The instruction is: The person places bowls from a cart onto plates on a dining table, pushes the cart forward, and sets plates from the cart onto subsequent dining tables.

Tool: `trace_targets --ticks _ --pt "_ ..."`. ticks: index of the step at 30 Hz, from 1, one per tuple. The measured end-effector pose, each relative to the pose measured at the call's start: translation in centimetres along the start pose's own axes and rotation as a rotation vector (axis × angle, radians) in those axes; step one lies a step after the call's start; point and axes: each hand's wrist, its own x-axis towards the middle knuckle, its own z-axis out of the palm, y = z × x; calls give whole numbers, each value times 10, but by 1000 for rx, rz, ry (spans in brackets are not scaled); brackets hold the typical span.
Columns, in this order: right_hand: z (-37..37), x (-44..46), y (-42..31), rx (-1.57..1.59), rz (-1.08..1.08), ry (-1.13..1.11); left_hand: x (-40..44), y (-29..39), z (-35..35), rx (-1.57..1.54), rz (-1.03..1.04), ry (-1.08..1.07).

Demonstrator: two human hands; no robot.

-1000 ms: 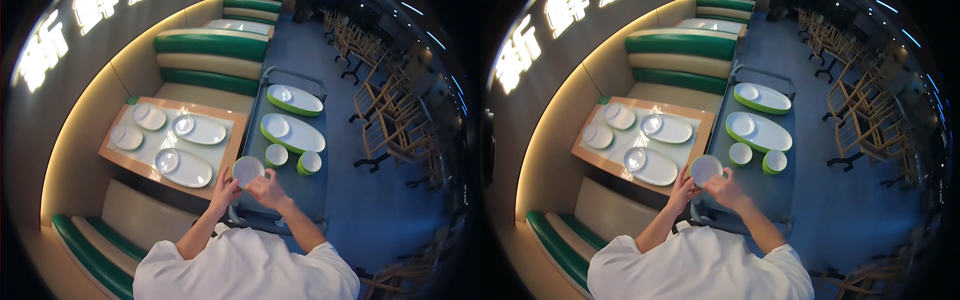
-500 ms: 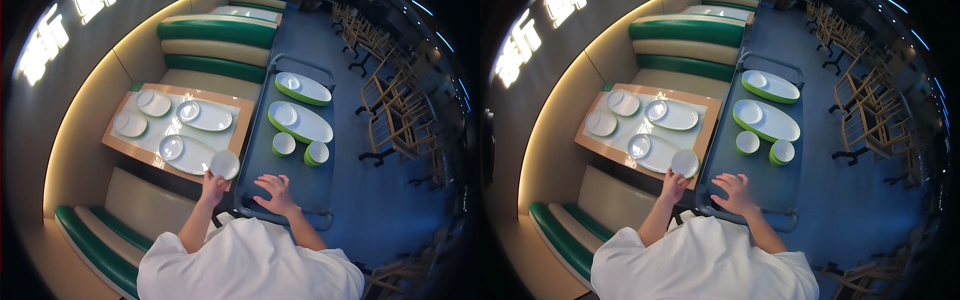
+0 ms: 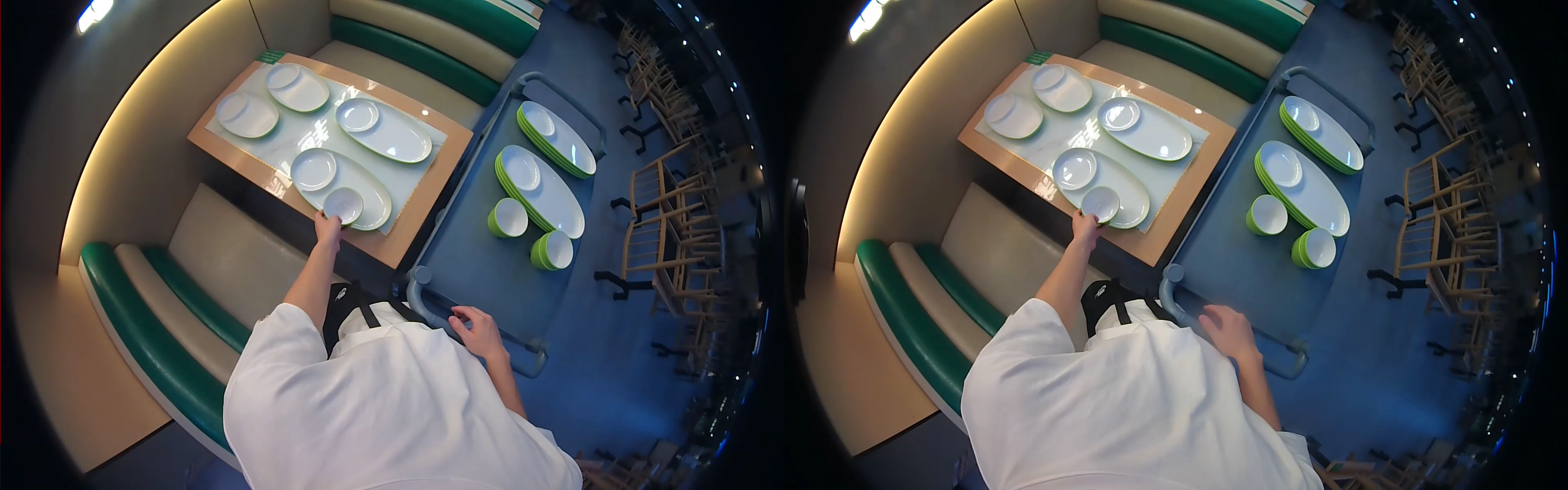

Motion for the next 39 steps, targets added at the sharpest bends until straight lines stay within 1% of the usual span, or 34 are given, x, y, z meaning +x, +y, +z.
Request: trace_targets --ticks 2,3,5,7,8,11,13,15,17,18,20,24,26,27,29,31,33,34,35,37,39 --pt "3 -1 0 -47 -89 94 0 3 3 14 1 9" --pt "3 -1 -1 -47 -84 92 1 5 7 53 0 34" --pt "2 -1 -3 -46 -54 87 6 9 11 95 2 56" --pt "3 -1 -3 -58 -34 109 15 9 13 125 -20 -46" --pt "4 -1 -3 -71 -19 125 19 8 14 129 -20 -49" --pt "4 -2 -11 -90 38 151 32 13 14 49 11 -62" --pt "6 -2 -9 -86 51 174 49 26 10 -83 26 -85" --pt "8 -2 -9 -86 69 200 66 48 1 -96 33 -83" --pt "9 0 -11 -115 76 214 84 68 -9 -89 72 1" --pt "9 0 -12 -118 82 214 94 74 -15 -89 66 -2" --pt "7 1 -15 -140 130 190 112 86 -23 -16 57 43" --pt "10 -1 -20 -231 165 219 141 94 -29 -26 51 -2" --pt "11 0 -33 -224 422 237 149 95 -29 -24 2 -12" --pt "13 2 -36 -221 422 236 151 97 -30 -21 3 -10" --pt "16 0 -38 -245 617 259 154 98 -30 19 -29 -6" --pt "22 1 -43 -255 644 297 165 97 -33 36 -44 -55" --pt "31 1 -51 -221 716 434 166 97 -34 0 -81 -81" --pt "38 0 -50 -220 709 496 169 96 -36 14 -74 -126" --pt "41 1 -49 -210 727 510 173 95 -35 28 -75 -146" --pt "47 0 -51 -168 725 622 182 83 -31 50 -77 -20" --pt "53 0 -51 -222 676 729 183 78 -36 -78 -53 -145"
